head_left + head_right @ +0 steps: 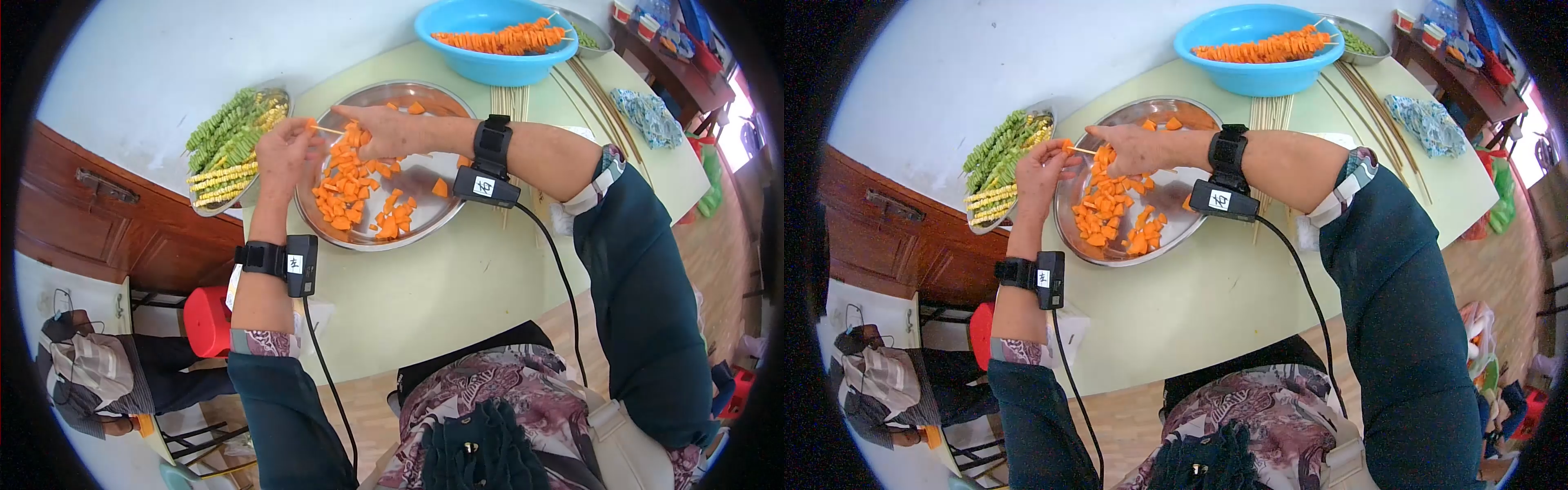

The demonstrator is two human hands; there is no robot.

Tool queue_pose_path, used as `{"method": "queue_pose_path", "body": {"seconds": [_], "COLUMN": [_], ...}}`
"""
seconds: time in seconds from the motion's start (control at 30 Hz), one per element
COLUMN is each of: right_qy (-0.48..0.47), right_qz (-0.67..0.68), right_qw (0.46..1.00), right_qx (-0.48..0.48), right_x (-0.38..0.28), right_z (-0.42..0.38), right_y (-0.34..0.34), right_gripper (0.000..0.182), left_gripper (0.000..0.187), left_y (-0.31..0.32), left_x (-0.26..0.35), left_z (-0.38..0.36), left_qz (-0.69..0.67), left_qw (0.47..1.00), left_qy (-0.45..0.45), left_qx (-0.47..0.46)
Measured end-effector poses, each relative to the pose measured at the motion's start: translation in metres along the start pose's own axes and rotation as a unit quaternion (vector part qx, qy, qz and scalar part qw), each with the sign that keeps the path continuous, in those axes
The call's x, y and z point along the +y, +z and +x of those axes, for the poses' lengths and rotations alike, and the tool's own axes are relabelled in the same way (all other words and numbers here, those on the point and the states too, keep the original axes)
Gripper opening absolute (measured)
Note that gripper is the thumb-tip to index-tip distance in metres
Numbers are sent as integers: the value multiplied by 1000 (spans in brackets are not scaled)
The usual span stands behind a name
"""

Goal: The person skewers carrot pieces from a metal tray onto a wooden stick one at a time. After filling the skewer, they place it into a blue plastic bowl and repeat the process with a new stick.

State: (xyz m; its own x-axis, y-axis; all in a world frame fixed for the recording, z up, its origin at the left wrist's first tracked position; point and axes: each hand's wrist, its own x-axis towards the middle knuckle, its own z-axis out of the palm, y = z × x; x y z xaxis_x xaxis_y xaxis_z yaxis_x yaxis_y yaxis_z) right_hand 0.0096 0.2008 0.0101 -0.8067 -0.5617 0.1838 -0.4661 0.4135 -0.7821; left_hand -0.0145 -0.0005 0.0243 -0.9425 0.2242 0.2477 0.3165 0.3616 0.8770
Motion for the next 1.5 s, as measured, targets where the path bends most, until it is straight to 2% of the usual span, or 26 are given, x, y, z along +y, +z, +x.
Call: {"method": "queue_pose_path", "body": {"seconds": [0.03, 0.1, 0.27, 0.33, 0.4, 0.47, 0.53, 0.63, 0.8, 0.87, 0.9, 0.97, 1.0, 1.07, 1.1, 1.2, 1.3, 1.37, 1.5], "right_qy": [-5, -13, -23, -32, -22, -8, 5, -22, 2, -14, -32, -31, -32, -5, 19, 7, 35, 38, 39], "right_qz": [-7, 6, 33, -16, 4, 25, 12, 16, -8, -38, -69, -65, -60, -63, -66, -128, -106, -130, -166], "right_qw": [1000, 1000, 999, 998, 999, 1000, 999, 995, 990, 987, 983, 983, 984, 984, 984, 976, 982, 981, 978], "right_qx": [1, 5, 30, 47, 30, 11, 45, 100, 143, 156, 167, 166, 164, 165, 165, 175, 151, 139, 116], "right_x": [1, 3, 13, 16, 11, 7, 14, 23, 22, 27, 29, 33, 31, 26, 23, 33, 30, 32, 35], "right_z": [0, 1, 7, 11, 7, 3, 11, 18, 17, 21, 22, 25, 23, 19, 18, 23, 19, 20, 21], "right_y": [0, 1, 6, 8, 3, 2, 0, -2, -4, -3, -3, -3, -4, -6, -7, -6, -8, -9, -9], "right_gripper": [78, 77, 76, 79, 78, 77, 73, 65, 53, 49, 45, 43, 41, 40, 38, 36, 38, 36, 34], "left_gripper": [21, 21, 21, 22, 24, 25, 27, 27, 27, 32, 32, 40, 40, 44, 44, 41, 34, 29, 25], "left_y": [1, 2, 23, 22, 16, 13, 14, 13, 6, 7, 10, 16, 19, 22, 22, 16, 10, 9, 8], "left_x": [0, 1, 3, 5, 7, 7, 11, 10, -3, -10, -10, -10, -8, -4, -3, -9, -21, -15, -11], "left_z": [0, -1, -8, -9, -8, -4, -4, -4, 0, 1, -2, -10, -13, -19, -18, -12, -7, -10, -7], "left_qz": [0, -2, 13, 18, -1, 33, 66, 36, 101, 198, 198, 291, 290, 385, 384, 402, 363, 312, 310], "left_qw": [1000, 998, 995, 995, 991, 990, 988, 997, 991, 962, 961, 914, 914, 868, 868, 861, 877, 913, 924], "left_qy": [0, -1, 14, 17, 23, 29, 33, 25, -9, -7, -6, 151, 153, 187, 187, 161, 162, 57, 19], "left_qx": [-1, -59, -95, -102, -133, -135, -134, -64, -84, -190, -191, -238, -240, -251, -251, -266, -269, -258, -224]}}
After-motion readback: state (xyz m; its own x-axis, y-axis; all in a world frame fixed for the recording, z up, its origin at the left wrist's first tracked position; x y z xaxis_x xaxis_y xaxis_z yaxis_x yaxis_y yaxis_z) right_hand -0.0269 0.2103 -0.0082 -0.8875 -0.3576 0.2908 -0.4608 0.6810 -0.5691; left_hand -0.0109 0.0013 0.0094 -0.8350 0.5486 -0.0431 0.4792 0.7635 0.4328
